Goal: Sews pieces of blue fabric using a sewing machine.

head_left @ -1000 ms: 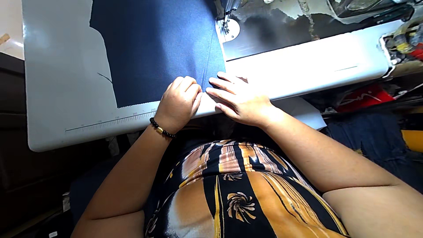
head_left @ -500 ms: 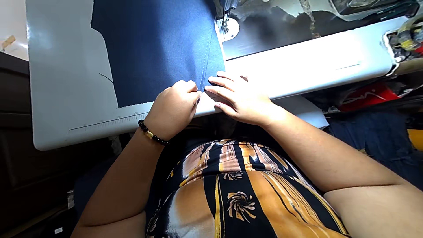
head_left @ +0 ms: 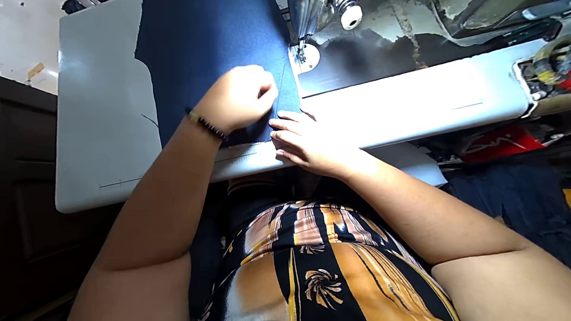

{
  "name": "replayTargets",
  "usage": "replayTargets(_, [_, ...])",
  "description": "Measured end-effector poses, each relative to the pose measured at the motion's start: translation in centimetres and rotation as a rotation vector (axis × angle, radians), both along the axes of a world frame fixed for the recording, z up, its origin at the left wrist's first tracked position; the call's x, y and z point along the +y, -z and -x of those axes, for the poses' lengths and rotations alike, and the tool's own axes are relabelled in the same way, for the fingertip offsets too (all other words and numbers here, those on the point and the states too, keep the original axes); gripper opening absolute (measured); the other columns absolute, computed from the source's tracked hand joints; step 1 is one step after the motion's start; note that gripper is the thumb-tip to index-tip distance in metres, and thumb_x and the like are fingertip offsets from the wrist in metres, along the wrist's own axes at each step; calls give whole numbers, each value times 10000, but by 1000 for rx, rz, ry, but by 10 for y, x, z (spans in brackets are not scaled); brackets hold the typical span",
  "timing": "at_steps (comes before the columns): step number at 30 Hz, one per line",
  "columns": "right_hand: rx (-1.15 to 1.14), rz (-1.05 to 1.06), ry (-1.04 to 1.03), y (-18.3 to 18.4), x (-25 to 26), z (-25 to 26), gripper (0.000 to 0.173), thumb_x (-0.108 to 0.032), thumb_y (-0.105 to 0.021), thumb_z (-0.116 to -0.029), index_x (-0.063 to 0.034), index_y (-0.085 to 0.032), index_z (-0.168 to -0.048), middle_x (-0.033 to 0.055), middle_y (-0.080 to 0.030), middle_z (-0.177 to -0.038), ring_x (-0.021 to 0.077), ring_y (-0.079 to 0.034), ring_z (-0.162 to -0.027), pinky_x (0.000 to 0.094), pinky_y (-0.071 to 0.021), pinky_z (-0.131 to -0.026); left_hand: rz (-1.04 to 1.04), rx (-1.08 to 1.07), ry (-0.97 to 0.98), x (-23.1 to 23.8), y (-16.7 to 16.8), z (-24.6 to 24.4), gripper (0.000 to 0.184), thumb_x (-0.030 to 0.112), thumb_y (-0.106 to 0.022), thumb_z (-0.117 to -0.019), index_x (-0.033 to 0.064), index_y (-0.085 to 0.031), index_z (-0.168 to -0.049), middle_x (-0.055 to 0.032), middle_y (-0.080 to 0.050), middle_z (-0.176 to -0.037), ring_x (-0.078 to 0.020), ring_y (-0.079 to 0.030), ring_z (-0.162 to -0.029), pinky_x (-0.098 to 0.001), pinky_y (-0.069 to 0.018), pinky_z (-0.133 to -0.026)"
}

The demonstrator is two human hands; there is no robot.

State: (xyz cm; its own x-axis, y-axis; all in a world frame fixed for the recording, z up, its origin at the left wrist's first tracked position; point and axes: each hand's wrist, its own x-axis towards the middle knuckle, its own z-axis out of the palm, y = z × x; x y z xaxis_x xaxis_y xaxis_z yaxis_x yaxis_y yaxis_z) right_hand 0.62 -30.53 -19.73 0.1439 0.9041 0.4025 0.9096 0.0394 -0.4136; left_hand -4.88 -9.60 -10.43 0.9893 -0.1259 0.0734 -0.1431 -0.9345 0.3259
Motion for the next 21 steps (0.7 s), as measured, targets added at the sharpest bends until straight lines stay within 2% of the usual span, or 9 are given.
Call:
replayTargets(2, [-10, 36, 8, -2, -1, 1, 411, -360, -489, -1064, -90, -667, -1318, 101, -621, -1436, 314, -490, -1427, 592, -305, -1186, -85, -86, -54, 3, 10, -35, 340, 262, -478, -1051, 52, -717, -1169, -180, -648, -1076, -315, -644, -1007, -463, -518, -886])
replayTargets(3, [-14, 45, 15, -1, -1, 1, 421, -363, -477, -1067, -104, -654, -1349, 93, -615, -1446, 309, -483, -1434, 581, -306, -1189, -109, -78, -65, 6, 18, -48, 383, 300, -468, -1053, 91, -690, -1285, -189, -621, -1208, -353, -598, -1140, -494, -484, -957])
replayTargets(5, [-23, 33, 27, 0, -1, 3, 430, -368, -460, -1071, -113, -670, -1347, 91, -616, -1446, 314, -491, -1426, 571, -328, -1188, -164, -67, -60, 9, 37, -64, 437, 373, -454, -1061, 146, -644, -1383, -186, -588, -1352, -403, -538, -1266, -573, -452, -974])
replayTargets(9, [-34, 44, 37, -1, -2, 4, 423, -370, -470, -1059, -125, -685, -1329, 76, -614, -1449, 310, -480, -1434, 588, -321, -1181, -199, -112, -114, 8, 57, -64, 452, 357, -406, -1065, 183, -622, -1422, -159, -592, -1400, -377, -520, -1314, -573, -393, -1016])
replayTargets(12, [-19, 75, 30, -4, -2, 5, 422, -366, -469, -1059, -129, -677, -1340, 71, -606, -1460, 307, -463, -1448, 589, -296, -1198, -199, -101, -109, 8, 58, -61, 474, 318, -381, -1056, 130, -601, -1432, -150, -523, -1524, -340, -395, -1486, -554, -266, -1199])
replayTargets(13, [-23, 74, 35, -5, -2, 5, 422, -370, -467, -1059, -132, -681, -1335, 66, -608, -1459, 302, -466, -1446, 584, -304, -1192, -191, -102, -102, 8, 57, -62, 478, 296, -380, -1052, 94, -597, -1427, -147, -502, -1549, -331, -363, -1510, -539, -247, -1219])
replayTargets(16, [-33, 60, 53, -5, -2, 5, 422, -386, -467, -1063, -144, -690, -1327, 53, -618, -1449, 286, -477, -1442, 568, -312, -1201, -174, -66, -110, 8, 57, -63, 500, 292, -372, -1058, 48, -555, -1455, -156, -478, -1569, -322, -385, -1501, -524, -266, -1213])
replayTargets(18, [-45, 55, 61, -5, -2, 5, 420, -389, -469, -1060, -151, -695, -1321, 45, -619, -1450, 283, -480, -1440, 579, -313, -1194, -173, -21, -127, 7, 56, -63, 511, 314, -363, -1067, 89, -514, -1501, -152, -467, -1573, -315, -418, -1474, -550, -274, -1192])
replayTargets(21, [-61, 47, 66, -5, -2, 6, 415, -384, -474, -1055, -149, -701, -1312, 49, -622, -1448, 283, -494, -1429, 574, -343, -1175, -209, 7, -139, 8, 55, -62, 530, 355, -336, -1067, 168, -469, -1545, -118, -438, -1599, -282, -387, -1495, -566, -253, -1184])
